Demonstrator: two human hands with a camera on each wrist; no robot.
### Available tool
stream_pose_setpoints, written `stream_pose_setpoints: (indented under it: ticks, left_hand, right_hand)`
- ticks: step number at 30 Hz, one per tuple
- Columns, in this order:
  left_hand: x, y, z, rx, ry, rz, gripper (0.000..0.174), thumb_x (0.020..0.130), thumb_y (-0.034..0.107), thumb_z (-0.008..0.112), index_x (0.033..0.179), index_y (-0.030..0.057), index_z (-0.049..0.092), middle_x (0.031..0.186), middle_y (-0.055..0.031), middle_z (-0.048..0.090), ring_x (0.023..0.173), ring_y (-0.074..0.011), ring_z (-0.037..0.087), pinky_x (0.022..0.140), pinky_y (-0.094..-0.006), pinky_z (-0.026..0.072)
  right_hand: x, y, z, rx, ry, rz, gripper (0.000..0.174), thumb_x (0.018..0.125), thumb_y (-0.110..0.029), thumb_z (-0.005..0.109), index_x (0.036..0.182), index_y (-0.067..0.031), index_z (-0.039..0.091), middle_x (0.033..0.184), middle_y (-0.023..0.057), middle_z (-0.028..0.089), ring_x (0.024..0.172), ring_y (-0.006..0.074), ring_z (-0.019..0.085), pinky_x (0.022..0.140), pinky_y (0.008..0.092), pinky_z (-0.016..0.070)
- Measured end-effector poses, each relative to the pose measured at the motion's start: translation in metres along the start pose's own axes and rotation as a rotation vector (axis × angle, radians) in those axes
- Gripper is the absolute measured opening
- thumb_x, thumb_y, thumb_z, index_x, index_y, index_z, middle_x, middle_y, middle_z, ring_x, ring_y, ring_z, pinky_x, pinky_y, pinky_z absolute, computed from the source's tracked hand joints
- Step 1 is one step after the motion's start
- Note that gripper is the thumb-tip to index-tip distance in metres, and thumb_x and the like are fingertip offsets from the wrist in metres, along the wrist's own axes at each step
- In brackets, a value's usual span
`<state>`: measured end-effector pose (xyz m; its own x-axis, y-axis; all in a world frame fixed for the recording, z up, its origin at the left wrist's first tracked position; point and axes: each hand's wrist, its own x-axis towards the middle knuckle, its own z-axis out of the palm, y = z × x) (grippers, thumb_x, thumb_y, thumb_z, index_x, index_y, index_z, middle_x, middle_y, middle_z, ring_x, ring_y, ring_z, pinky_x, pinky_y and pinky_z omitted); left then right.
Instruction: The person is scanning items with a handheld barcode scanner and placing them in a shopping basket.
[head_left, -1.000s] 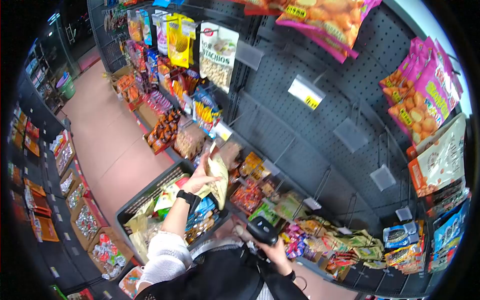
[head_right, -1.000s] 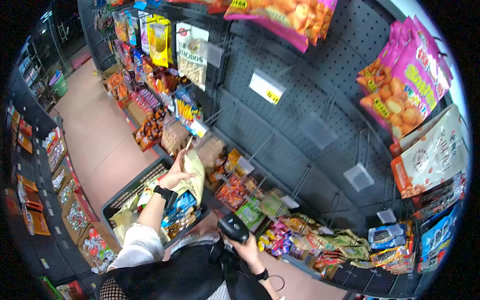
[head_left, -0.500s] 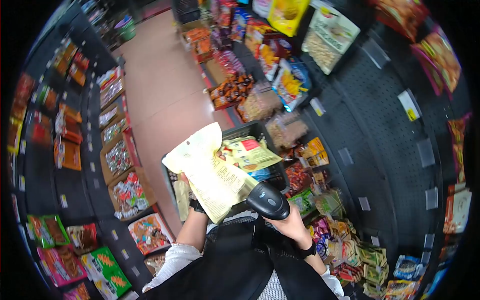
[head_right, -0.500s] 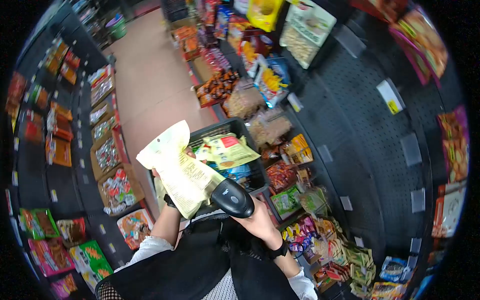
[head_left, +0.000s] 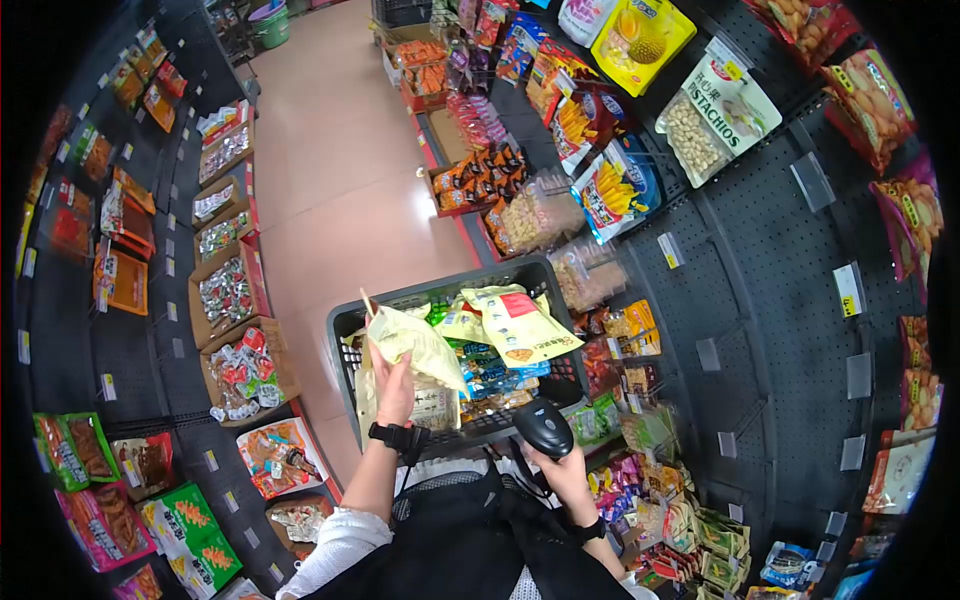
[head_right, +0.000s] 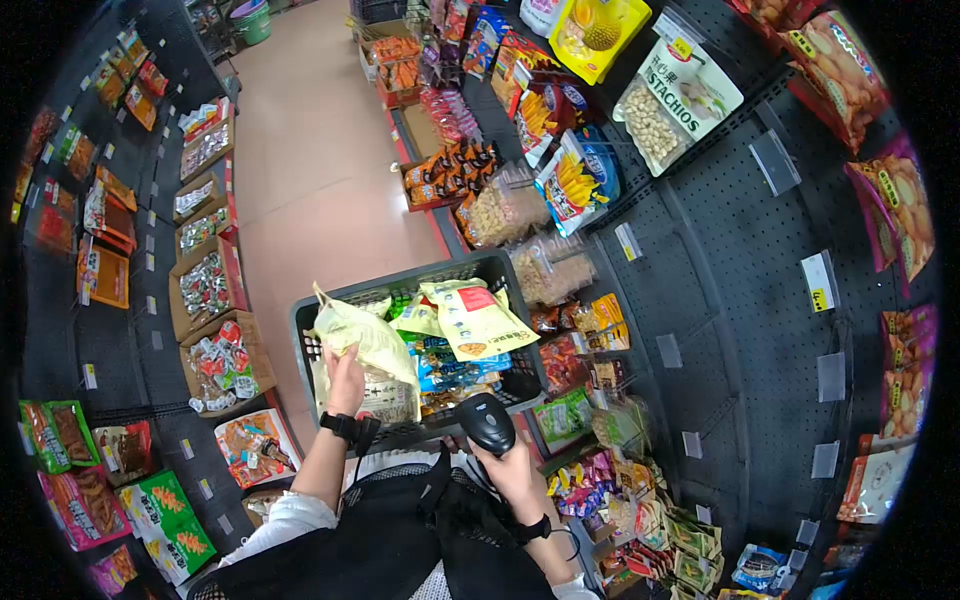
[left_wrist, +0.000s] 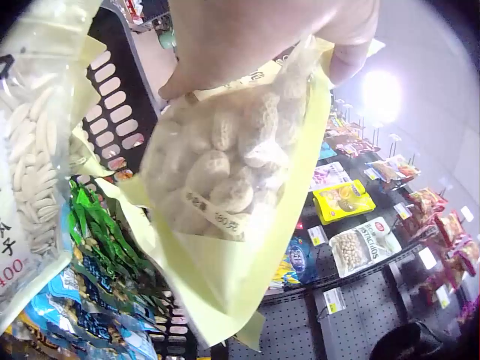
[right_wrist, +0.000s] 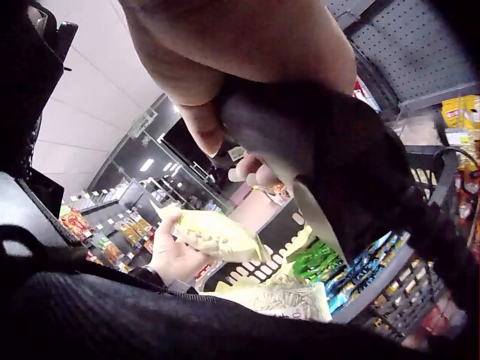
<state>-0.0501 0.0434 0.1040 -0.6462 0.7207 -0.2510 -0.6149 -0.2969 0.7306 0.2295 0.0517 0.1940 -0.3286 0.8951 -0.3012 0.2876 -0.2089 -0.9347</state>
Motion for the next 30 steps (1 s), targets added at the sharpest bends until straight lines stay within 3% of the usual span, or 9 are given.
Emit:
stream_pose_setpoints:
  ticks: [3, 8, 11, 15, 17, 21, 24, 28, 30]
  left_hand:
    - [-0.007, -0.012, -0.041, 0.339, -0.008, -0.228, 0.076, 0.072, -0.004, 0.053, 0.139, 0.0096, 0.020, 0.141, -0.0119, 0.024, 0.128, -0.0212, 0.027, 0.103, -0.0327, 0.0250]
    - [-0.053, 0.013, -0.060, 1.079, 0.146, 0.375, 0.061, 0.069, -0.003, 0.050, 0.128, 0.0047, 0.037, 0.138, -0.0171, 0.027, 0.129, -0.0294, 0.025, 0.107, -0.0383, 0.0160]
    - [-0.072, 0.034, -0.061, 1.319, 0.443, 0.449, 0.052, 0.075, 0.004, 0.052, 0.125, -0.0015, 0.036, 0.132, -0.0188, 0.032, 0.124, -0.0315, 0.030, 0.105, -0.0415, 0.0208]
    - [-0.071, -0.004, -0.129, 1.112, 0.658, 0.224, 0.046, 0.092, 0.026, 0.040, 0.128, -0.0024, 0.035, 0.127, -0.0252, 0.040, 0.119, -0.0365, 0.038, 0.099, -0.0384, 0.0292]
    - [-0.080, -0.003, -0.121, 1.239, 0.687, -0.143, 0.049, 0.094, 0.036, 0.034, 0.127, 0.0002, 0.040, 0.125, -0.0241, 0.044, 0.117, -0.0358, 0.042, 0.097, -0.0368, 0.0317]
    - [-0.082, -0.016, -0.127, 1.415, 0.748, -0.051, 0.060, 0.091, 0.051, 0.024, 0.128, 0.0067, 0.042, 0.120, -0.0193, 0.050, 0.111, -0.0359, 0.046, 0.094, -0.0387, 0.0335]
    - [-0.079, -0.010, -0.124, 1.581, 0.659, -0.014, 0.056, 0.090, 0.053, 0.023, 0.112, 0.0081, 0.050, 0.101, -0.0229, 0.058, 0.097, -0.0417, 0.052, 0.083, -0.0478, 0.0383]
    - [-0.085, 0.001, -0.120, 1.615, 0.570, -0.057, 0.049, 0.091, 0.048, 0.027, 0.107, 0.0073, 0.050, 0.092, -0.0255, 0.059, 0.088, -0.0437, 0.054, 0.074, -0.0482, 0.0404]
    - [-0.084, -0.015, -0.141, 1.448, 0.581, 0.175, 0.049, 0.087, 0.046, 0.040, 0.109, 0.0035, 0.048, 0.087, -0.0260, 0.059, 0.082, -0.0432, 0.055, 0.070, -0.0457, 0.0410]
  right_hand:
    - [-0.008, 0.025, -0.006, -0.073, -0.007, 0.014, 0.034, 0.072, -0.012, 0.072, 0.101, 0.0003, 0.059, 0.092, 0.0090, 0.065, 0.086, 0.0139, 0.061, 0.076, 0.0282, 0.0471]
    - [-0.017, 0.039, -0.026, -0.218, 0.017, 0.123, 0.029, 0.073, -0.013, 0.070, 0.097, 0.0010, 0.060, 0.083, 0.0069, 0.066, 0.076, 0.0149, 0.063, 0.069, 0.0280, 0.0485]
    - [-0.010, 0.054, -0.044, 0.011, 0.075, 0.399, 0.018, 0.077, -0.007, 0.064, 0.093, 0.0006, 0.061, 0.078, 0.0059, 0.062, 0.064, 0.0125, 0.060, 0.053, 0.0268, 0.0483]
    - [0.029, 0.084, -0.072, 0.087, 0.154, 0.152, 0.021, 0.077, -0.006, 0.063, 0.096, 0.0014, 0.061, 0.083, 0.0044, 0.062, 0.070, 0.0124, 0.059, 0.065, 0.0249, 0.0480]
    - [0.053, 0.057, -0.078, 0.037, 0.123, 0.164, 0.030, 0.074, -0.012, 0.068, 0.101, -0.0006, 0.062, 0.089, 0.0028, 0.064, 0.082, 0.0103, 0.057, 0.073, 0.0254, 0.0450]
    - [0.129, 0.109, -0.086, -0.280, 0.155, -0.256, 0.071, 0.067, -0.012, 0.074, 0.126, 0.0047, 0.039, 0.113, 0.0143, 0.054, 0.103, 0.0188, 0.053, 0.090, 0.0286, 0.0407]
    - [0.158, 0.113, -0.076, 0.140, -0.008, -0.060, 0.085, 0.065, -0.017, 0.076, 0.131, 0.0075, 0.028, 0.113, 0.0159, 0.053, 0.106, 0.0204, 0.051, 0.092, 0.0281, 0.0395]
    - [0.179, 0.138, -0.070, -0.004, 0.019, -0.076, 0.060, 0.066, -0.022, 0.072, 0.118, -0.0032, 0.049, 0.105, 0.0098, 0.060, 0.098, 0.0194, 0.056, 0.086, 0.0292, 0.0423]
    - [0.173, 0.131, -0.069, -0.095, 0.091, -0.027, 0.060, 0.065, -0.031, 0.071, 0.115, -0.0050, 0.051, 0.104, 0.0126, 0.060, 0.098, 0.0247, 0.057, 0.085, 0.0317, 0.0425]
